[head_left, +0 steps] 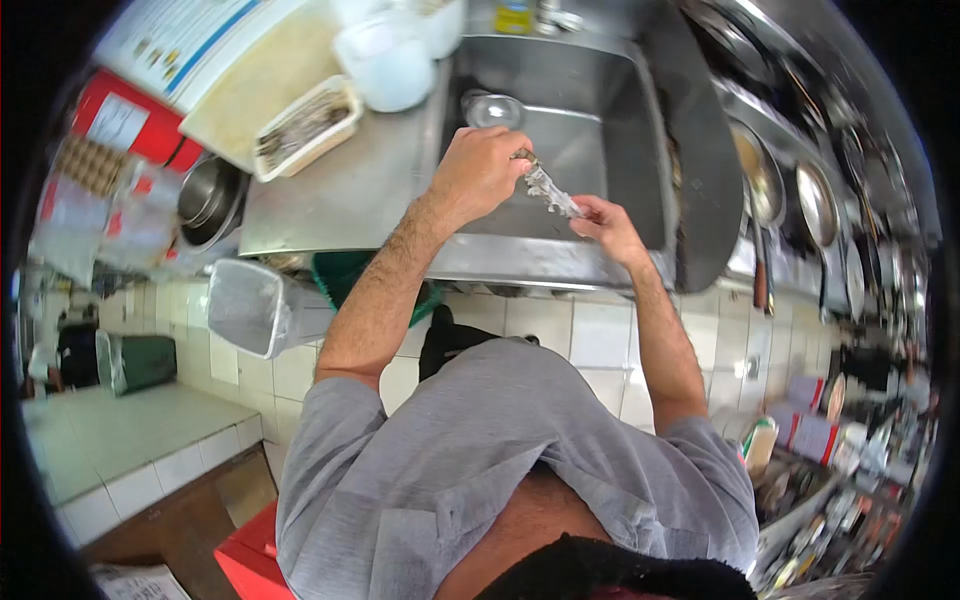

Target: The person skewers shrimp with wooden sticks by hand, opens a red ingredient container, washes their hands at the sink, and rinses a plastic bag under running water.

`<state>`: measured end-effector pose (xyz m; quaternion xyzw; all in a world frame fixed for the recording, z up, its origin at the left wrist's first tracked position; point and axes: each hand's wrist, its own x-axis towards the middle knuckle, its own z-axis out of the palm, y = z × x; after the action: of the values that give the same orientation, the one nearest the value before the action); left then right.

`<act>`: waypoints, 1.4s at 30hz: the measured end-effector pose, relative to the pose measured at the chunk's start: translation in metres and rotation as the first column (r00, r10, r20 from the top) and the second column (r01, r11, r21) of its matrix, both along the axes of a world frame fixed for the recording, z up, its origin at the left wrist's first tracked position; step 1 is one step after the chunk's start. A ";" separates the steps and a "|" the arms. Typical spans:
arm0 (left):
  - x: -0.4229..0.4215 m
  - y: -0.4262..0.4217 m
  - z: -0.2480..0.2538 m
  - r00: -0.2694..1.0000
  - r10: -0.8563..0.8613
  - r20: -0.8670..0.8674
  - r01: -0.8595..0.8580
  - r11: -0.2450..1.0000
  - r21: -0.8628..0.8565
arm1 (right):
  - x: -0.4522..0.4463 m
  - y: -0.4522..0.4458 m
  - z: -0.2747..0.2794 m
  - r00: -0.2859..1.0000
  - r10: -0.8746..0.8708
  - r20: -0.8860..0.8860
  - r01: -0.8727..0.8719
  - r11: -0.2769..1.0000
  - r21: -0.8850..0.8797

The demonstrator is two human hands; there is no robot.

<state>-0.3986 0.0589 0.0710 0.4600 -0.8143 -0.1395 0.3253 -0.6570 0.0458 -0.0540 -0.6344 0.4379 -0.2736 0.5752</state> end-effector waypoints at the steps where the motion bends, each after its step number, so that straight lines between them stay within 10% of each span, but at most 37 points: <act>1: 0.027 -0.003 0.001 0.999 0.035 0.004 -0.035 0.999 -0.010 | 0.021 -0.010 0.009 1.000 -0.011 0.026 0.011 1.000 0.029; 10: 0.286 -0.032 0.001 0.907 0.415 -0.078 -0.420 0.904 -0.078 | 0.287 -0.136 0.070 0.953 0.177 -0.245 -0.285 0.795 -0.535; 20: 0.393 -0.046 -0.094 0.703 0.692 0.164 -0.703 0.711 0.016 | 0.444 -0.189 0.037 0.692 -0.023 -0.721 -0.618 0.497 -0.609; 25: 0.388 -0.051 -0.103 0.630 0.713 0.308 -0.700 0.693 -0.175 | 0.439 -0.184 0.028 0.807 -0.062 -0.587 -0.493 0.477 -0.728; 29: 0.370 -0.020 -0.081 0.729 0.681 -0.068 -0.665 0.682 -0.304 | 0.390 -0.086 0.056 0.969 -0.241 -0.061 0.171 0.823 -0.542; 31: 0.365 0.009 -0.110 0.633 0.706 -0.317 -0.771 0.611 -0.179 | 0.377 -0.025 0.029 0.968 -0.200 -0.150 0.103 0.865 -0.492; 34: 0.384 0.040 -0.163 0.553 0.804 -0.217 -0.827 0.562 -0.025 | 0.352 0.028 -0.026 0.951 -0.134 -0.279 -0.058 0.808 -0.587; 39: 0.367 0.048 -0.201 0.460 0.800 0.385 -0.851 0.521 -0.066 | 0.262 0.043 -0.044 0.865 -0.155 -0.477 -0.230 0.722 -0.652; 42: 0.324 0.047 -0.206 0.485 0.755 0.442 -0.847 0.532 0.021 | 0.200 0.049 -0.041 0.869 -0.097 -0.485 -0.277 0.717 -0.639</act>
<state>-0.0744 0.1061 -0.1349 0.8401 -0.5257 0.0260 0.1310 -0.4565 0.0943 -0.0955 -0.8709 0.4010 -0.2193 0.1808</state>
